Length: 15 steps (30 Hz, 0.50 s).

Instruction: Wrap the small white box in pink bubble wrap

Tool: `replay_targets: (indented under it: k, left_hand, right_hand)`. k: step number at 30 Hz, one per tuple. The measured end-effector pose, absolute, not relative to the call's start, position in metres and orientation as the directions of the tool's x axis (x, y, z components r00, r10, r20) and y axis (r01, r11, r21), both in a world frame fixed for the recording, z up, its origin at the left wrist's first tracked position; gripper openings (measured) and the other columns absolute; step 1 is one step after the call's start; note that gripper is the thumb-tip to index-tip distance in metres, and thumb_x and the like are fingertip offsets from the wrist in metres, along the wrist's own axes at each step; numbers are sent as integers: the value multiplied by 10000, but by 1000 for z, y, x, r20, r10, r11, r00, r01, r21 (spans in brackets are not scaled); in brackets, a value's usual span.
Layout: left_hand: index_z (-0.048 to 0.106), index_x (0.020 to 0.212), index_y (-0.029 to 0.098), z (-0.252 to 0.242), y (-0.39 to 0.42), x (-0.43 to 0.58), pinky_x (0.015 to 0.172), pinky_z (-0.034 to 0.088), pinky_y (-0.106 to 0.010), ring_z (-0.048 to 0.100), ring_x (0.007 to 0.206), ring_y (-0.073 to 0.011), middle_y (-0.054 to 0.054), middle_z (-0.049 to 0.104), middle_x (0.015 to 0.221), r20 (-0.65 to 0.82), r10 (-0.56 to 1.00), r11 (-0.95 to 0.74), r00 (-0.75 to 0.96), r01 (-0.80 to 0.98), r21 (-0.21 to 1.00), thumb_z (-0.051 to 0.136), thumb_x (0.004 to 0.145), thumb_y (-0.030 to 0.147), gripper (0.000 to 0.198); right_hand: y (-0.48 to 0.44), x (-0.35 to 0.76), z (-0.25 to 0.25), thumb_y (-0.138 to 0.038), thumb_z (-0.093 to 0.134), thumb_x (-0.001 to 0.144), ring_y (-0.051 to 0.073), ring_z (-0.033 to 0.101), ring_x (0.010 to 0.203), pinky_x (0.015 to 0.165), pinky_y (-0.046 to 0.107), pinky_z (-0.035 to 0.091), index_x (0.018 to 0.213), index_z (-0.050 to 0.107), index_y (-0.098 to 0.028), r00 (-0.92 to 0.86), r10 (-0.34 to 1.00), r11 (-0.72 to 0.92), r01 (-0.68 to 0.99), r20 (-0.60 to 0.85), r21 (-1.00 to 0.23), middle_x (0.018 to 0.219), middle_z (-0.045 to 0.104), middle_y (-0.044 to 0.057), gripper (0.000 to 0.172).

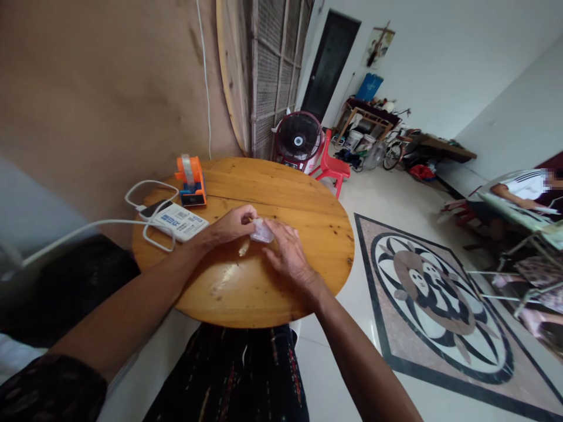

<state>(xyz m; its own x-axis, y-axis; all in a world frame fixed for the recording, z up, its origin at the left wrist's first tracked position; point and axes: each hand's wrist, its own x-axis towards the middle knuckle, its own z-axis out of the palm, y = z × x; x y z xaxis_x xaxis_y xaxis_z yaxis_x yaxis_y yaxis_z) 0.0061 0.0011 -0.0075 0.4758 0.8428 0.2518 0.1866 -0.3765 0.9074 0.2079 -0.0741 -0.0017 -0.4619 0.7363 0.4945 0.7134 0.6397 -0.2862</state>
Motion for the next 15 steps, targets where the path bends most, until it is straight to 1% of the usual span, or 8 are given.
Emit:
replay_targets:
  k: [4,8,12,15]
  left_hand:
    - [502,787,183,-4,1,6,559,398,-223,499,615,-110,35,549,708,212,875,-330,435,217,919,597,705,270,153]
    - [503,801,182,-5,3,6,515,415,-226,540,569,-117,25,577,674,130,899,-231,418,202,952,612,752,325,186]
    - [553,845,170,-3,4,2,476,400,-222,534,499,-112,29,568,617,80,903,-178,422,199,964,565,831,425,256]
    - [606,854,157,0,5,-5,467,379,-228,504,438,-103,32,554,561,66,848,-205,525,210,956,477,887,493,361]
  right_hand:
    - [-63,203,-4,-246,628,831,291,536,1211,1038,522,400,1469,350,-239,-403,755,618,702,517,-354,1322,586,133,696]
    - [-49,198,-8,-263,668,805,273,573,1161,1045,488,413,1440,389,-204,-327,789,590,638,520,-494,1246,623,137,696]
    - [-34,197,-11,-297,721,762,240,603,1105,1041,439,429,1432,387,-157,-278,852,523,508,444,-685,1206,638,135,762]
    - [-23,200,-14,-361,752,732,219,617,1078,1027,413,443,1442,367,-166,-260,904,418,386,338,-822,1198,644,125,831]
